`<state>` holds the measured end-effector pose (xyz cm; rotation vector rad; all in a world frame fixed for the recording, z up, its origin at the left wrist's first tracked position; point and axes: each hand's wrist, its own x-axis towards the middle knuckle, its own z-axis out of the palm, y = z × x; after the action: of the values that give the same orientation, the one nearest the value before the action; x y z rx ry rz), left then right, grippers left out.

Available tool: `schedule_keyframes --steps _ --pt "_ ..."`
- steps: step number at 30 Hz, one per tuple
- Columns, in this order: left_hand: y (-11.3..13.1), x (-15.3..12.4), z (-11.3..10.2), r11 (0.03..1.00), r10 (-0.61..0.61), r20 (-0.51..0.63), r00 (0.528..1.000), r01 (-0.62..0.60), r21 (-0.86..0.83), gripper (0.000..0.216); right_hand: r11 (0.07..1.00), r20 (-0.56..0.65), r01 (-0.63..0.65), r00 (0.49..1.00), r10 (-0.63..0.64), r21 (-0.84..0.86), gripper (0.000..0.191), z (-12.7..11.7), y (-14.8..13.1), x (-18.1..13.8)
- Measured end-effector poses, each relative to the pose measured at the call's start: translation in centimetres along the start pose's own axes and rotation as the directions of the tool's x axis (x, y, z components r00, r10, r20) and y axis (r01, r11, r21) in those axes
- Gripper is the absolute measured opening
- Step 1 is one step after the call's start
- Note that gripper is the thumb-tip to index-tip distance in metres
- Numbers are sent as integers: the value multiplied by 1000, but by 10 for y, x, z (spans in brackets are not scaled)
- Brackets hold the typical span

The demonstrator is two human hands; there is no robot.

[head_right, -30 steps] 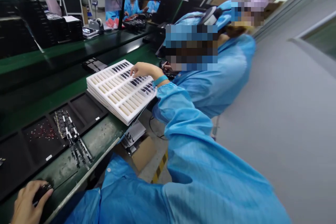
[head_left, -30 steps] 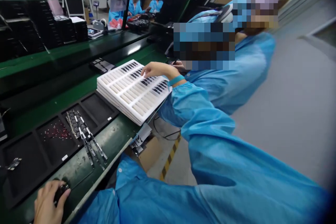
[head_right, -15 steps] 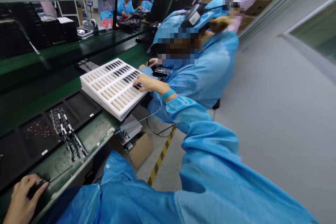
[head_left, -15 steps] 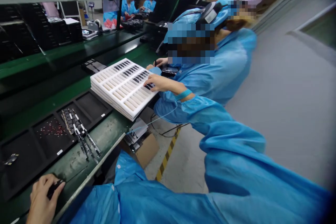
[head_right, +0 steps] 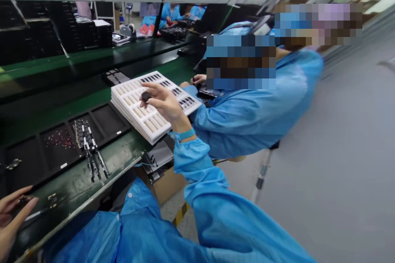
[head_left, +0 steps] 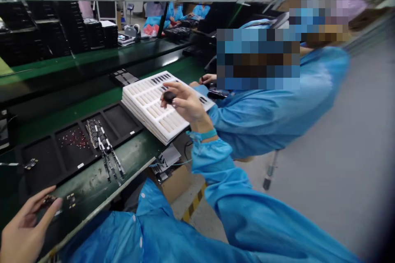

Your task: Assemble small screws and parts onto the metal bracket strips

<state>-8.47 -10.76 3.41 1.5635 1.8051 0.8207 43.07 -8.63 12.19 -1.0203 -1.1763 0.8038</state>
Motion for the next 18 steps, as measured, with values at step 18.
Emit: schedule_keyframes --steps 18 --pt "77 43 28 754 7 179 984 112 -647 35 791 669 -579 670 322 199 44 228 135 12"
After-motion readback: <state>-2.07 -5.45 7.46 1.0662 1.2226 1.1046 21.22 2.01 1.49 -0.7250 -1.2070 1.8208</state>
